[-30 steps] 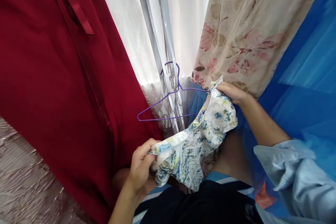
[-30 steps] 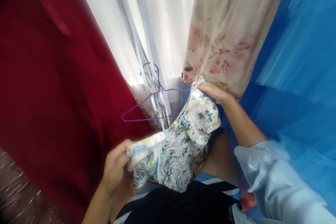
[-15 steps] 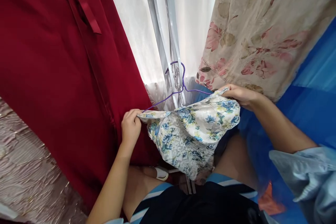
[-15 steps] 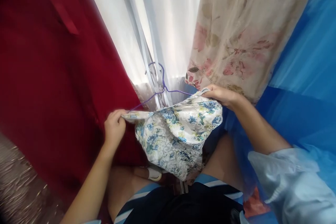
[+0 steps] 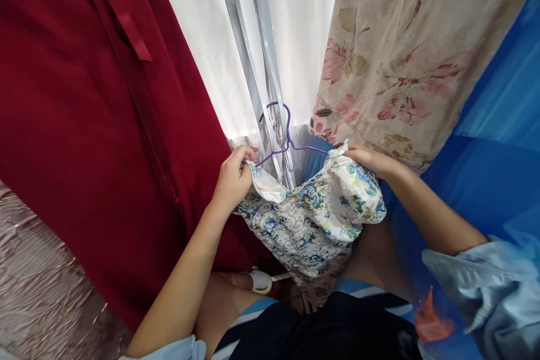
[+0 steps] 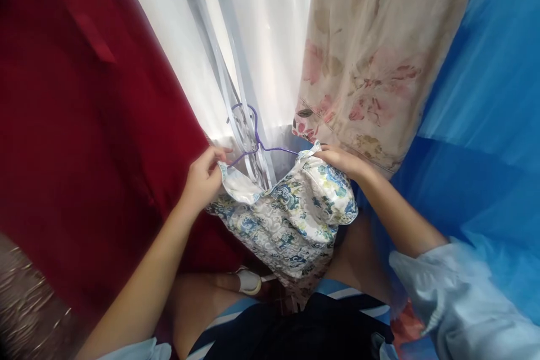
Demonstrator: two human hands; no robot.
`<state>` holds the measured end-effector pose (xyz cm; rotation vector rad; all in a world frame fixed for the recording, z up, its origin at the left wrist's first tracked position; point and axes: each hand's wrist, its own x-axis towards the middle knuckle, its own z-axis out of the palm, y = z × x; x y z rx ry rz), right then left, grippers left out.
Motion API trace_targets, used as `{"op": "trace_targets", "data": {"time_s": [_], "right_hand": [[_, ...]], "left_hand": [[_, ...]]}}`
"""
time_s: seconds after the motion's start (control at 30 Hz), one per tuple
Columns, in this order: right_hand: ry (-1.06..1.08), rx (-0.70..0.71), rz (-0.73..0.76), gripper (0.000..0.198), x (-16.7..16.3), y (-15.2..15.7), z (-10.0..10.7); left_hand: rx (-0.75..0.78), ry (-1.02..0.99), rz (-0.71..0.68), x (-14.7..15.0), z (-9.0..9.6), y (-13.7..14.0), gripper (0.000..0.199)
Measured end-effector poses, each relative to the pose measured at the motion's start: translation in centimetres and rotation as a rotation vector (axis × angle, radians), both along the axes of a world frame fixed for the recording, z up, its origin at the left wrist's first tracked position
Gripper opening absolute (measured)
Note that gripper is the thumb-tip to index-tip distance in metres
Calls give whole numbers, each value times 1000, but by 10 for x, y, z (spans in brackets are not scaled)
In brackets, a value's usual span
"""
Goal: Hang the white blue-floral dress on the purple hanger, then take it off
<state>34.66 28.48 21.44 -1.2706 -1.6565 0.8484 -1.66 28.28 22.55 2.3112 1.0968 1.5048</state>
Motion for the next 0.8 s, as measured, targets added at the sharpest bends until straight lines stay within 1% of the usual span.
{"op": "trace_targets", "data": {"time_s": [0.03,0.1,0.13,0.17,0.2,0.23,0.3,0.37,0.43,0.5,0.57,0.63,0.7,0.77,0.8], "right_hand": [[-21,45,-71,20,0,0,-3],[-33,222,-284,21,1,-3,-9],[-13,317,-378,22,1,-6,-12],[22,396,-437,19,0,-11,-15],[58,453,-449,14,-2,-16,-18],[82,488,-423,9,-4,-22,-20],[52,509,-320,16,-10,-32,-20],[-48,504,-224,22,-16,-40,-14],[-95,521,-227,21,-18,-45,-5],[-40,546,-298,19,-15,-46,6],[56,515,-338,18,-4,-50,14],[157,379,-291,19,13,-60,17],[267,182,-152,19,29,-80,14],[365,14,60,19,32,-107,7],[379,-40,196,20,26,-122,3]], "left_hand": [[-33,-41,47,0,-1,-1,16],[-100,-137,137,-4,-4,-4,26],[-135,-170,157,-7,-7,-7,29],[-170,-181,150,-11,-10,-10,26],[-198,-172,123,-14,-13,-14,20],[-212,-148,87,-16,-15,-18,13],[-192,-103,36,-16,-18,-27,5],[-118,-96,50,-12,-15,-35,6],[-25,-104,102,-5,-7,-39,9],[68,-67,154,5,6,-41,12],[161,13,211,16,19,-44,13],[255,98,251,25,27,-48,12],[354,164,247,29,24,-50,10],[446,187,231,28,8,-47,13],[476,164,237,26,-3,-43,19]]}}
